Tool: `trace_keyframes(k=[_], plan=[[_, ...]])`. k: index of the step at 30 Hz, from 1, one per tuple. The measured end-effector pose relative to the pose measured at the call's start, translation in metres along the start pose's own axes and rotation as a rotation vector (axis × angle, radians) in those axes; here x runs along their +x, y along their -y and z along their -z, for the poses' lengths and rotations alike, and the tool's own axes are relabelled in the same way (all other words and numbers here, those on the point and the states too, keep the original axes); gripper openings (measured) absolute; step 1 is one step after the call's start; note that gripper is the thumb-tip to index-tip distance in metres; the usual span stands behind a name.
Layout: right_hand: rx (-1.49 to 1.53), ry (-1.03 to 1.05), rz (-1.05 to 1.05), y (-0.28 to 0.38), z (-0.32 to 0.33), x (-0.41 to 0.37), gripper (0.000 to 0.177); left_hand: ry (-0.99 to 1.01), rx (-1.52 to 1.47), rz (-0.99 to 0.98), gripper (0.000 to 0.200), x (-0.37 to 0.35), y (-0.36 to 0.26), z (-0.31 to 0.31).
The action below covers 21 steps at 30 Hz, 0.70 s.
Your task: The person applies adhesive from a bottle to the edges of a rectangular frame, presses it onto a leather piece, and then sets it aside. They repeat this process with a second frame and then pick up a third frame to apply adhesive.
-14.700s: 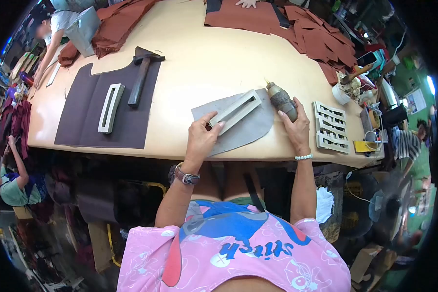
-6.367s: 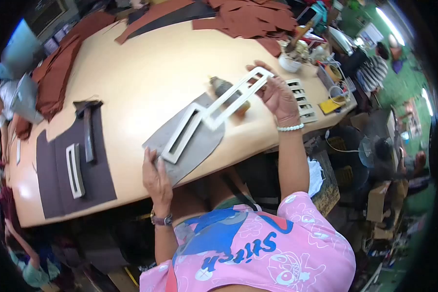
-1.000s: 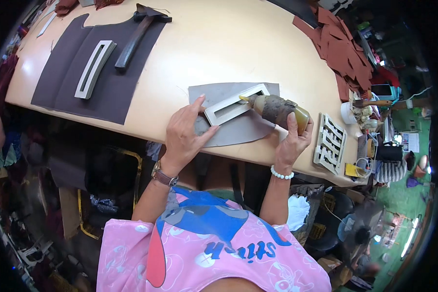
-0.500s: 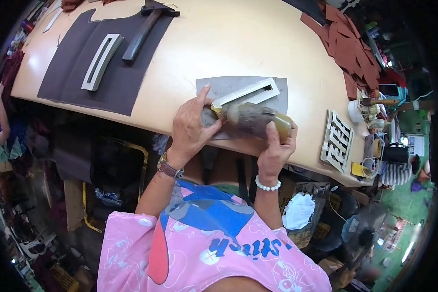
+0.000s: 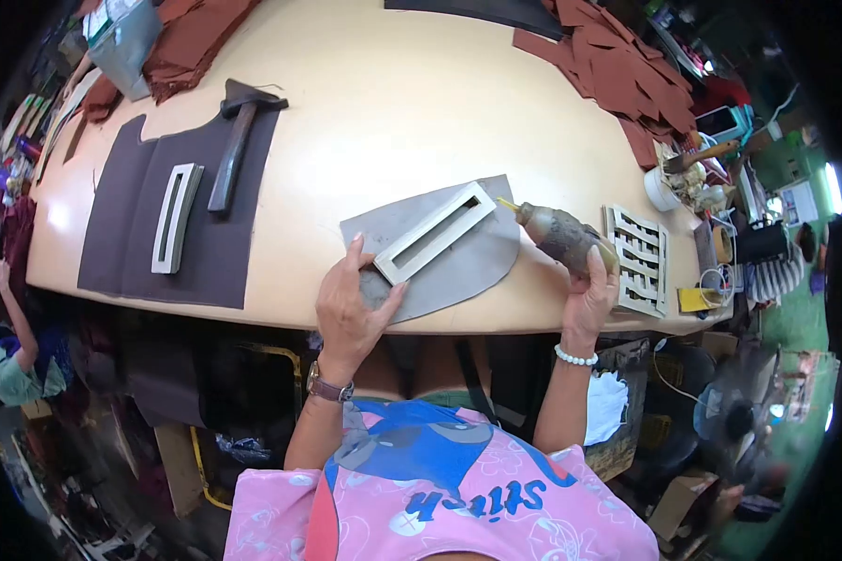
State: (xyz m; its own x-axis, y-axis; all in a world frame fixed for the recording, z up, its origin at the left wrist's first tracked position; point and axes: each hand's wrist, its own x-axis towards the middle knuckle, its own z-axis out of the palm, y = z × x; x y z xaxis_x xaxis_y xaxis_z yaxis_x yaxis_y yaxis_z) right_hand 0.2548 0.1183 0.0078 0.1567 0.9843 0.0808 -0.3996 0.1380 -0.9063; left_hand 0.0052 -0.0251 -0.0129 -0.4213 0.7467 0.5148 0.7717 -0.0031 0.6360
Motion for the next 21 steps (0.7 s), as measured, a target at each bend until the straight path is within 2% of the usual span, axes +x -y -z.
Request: trace_keyframes(k=[9,21], plan=[[-0.202,0.078,0.168,-0.008,-0.005,0.001,0.027,0.026,0.018,-0.006,0.079,0.0,0.0,0.001],[-0.258,0.157,0.155,-0.004,-0.003,0.0,0.03,0.051,-0.014,0.028,0.078,0.0,-0.001,0.001]])
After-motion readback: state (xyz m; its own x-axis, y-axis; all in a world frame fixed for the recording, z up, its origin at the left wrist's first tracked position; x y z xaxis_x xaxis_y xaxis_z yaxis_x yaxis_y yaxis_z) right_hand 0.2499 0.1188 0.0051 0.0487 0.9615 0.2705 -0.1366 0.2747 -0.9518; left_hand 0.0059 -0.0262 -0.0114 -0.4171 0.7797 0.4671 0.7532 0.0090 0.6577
